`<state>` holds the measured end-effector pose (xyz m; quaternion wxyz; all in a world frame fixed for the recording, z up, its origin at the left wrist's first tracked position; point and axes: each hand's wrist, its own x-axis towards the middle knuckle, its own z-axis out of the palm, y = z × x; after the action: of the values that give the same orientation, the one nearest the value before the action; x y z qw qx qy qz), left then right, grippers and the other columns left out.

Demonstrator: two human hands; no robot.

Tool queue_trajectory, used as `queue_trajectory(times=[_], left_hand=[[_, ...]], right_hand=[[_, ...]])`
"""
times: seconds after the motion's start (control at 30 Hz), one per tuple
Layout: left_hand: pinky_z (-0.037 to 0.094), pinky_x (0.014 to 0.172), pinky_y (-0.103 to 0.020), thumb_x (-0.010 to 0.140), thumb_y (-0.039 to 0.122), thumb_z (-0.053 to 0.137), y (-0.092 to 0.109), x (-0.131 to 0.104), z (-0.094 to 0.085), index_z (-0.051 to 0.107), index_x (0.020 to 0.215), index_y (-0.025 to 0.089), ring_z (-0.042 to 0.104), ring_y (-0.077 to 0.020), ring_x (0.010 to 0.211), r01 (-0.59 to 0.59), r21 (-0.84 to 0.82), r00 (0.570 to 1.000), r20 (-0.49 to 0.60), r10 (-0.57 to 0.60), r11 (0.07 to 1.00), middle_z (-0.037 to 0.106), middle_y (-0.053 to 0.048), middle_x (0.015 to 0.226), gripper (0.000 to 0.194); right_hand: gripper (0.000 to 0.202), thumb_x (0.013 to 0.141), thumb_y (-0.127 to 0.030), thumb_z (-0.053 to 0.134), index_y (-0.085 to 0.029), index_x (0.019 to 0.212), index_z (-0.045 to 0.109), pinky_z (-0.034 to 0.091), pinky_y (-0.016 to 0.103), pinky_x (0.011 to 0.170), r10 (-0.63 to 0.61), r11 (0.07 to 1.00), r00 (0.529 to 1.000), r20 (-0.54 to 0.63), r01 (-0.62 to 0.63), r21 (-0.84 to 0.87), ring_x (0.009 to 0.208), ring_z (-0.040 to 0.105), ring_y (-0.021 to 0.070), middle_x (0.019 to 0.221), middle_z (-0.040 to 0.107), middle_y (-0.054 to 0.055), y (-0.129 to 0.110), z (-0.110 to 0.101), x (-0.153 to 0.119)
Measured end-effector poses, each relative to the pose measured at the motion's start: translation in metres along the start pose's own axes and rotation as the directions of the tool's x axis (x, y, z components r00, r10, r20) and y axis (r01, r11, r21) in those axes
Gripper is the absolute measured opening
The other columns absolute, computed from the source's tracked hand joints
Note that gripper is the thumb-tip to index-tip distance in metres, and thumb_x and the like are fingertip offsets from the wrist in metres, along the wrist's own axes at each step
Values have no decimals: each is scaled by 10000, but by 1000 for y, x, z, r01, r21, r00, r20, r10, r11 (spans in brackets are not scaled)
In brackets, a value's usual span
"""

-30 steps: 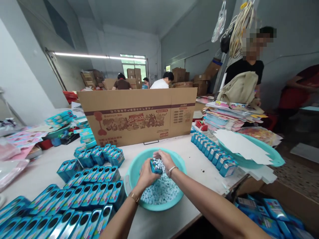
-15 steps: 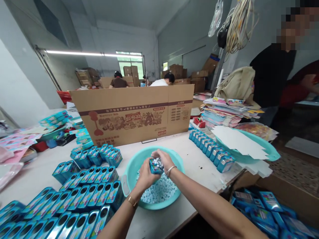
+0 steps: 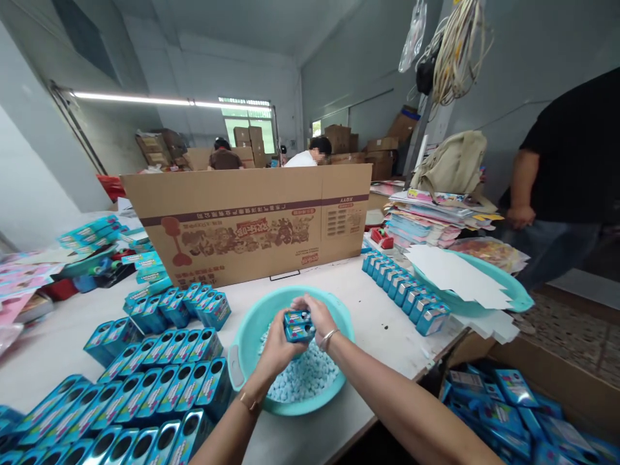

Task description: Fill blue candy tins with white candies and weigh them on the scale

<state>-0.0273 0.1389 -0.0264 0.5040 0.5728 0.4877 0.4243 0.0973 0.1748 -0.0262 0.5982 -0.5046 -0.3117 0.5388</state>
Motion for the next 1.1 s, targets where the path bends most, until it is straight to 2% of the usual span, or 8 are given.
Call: queue_trajectory(times=[0.27,0.37,0.47,0.6,0.73,0.87,1.0,1.1], left_hand=[[518,814,-303,490,142,767,23,-28,-35,451,1212,229,644,-202,901,89,-235,996,38,-83,968,641,-16,1053,794],[537,784,-304,466,134,786,22,-32,-28,446,1238,235,651,-227,925,147,-321,989,42,-141,936,647,-33,1070,849],[541,755,-289,460,125,785,15,-35,-11,427,1262,248,652,-237,941,159,-411,987,34,-159,897,646,-36,1083,887],[538,845,-312,494,187,835,11,-48,-2,435,1275,273,641,-258,1030,79,-388,997,18,-78,918,618,-54,1193,882],[449,1053,-387,537,285,863,10,-65,-12,520,1201,264,468,-328,1317,-119,-240,993,-5,122,963,553,-84,1342,749],[374,1130,-416,573,320,863,3,-70,-18,512,1213,282,410,-325,1374,-181,-240,982,15,190,954,533,-78,1377,731],[445,1066,-381,519,332,874,-3,-68,-22,519,1207,279,495,-320,1297,-134,-257,990,-76,118,957,583,-58,1309,776],[532,936,-353,492,396,875,-8,-74,-30,516,1237,275,612,-305,1122,-31,-273,987,-159,-13,962,638,-39,1210,836]], right_hand=[[536,524,-712,758,-194,662,730,445,413,921,-27,996,1000,-16,25,-85,893,657,265,811,733,108,-21,-50,4],[601,589,-764,690,-217,829,754,420,426,990,-45,996,999,-30,43,-82,1014,642,274,950,739,102,-19,-44,-12],[650,710,-781,585,-258,1068,730,389,406,1055,-128,987,990,66,134,-87,1181,577,263,1174,697,74,-15,-25,-40],[646,855,-752,395,-289,1197,687,324,408,1125,-107,985,968,226,134,-108,1289,502,250,1319,629,34,-19,-18,-68],[624,885,-721,374,-284,1208,681,252,413,1164,-202,963,966,161,226,-144,1362,425,242,1365,599,35,-32,-38,-71],[508,878,-637,502,-252,1124,724,372,404,1070,-200,900,936,289,292,-324,1193,571,265,1218,680,66,-36,-51,-59],[439,863,-599,508,-249,831,771,484,364,845,11,762,848,529,336,-554,808,656,235,845,743,29,-33,-49,-27],[317,659,-587,693,-275,621,727,479,320,686,88,659,814,574,384,-647,585,581,184,615,684,-4,-29,-42,-9]])
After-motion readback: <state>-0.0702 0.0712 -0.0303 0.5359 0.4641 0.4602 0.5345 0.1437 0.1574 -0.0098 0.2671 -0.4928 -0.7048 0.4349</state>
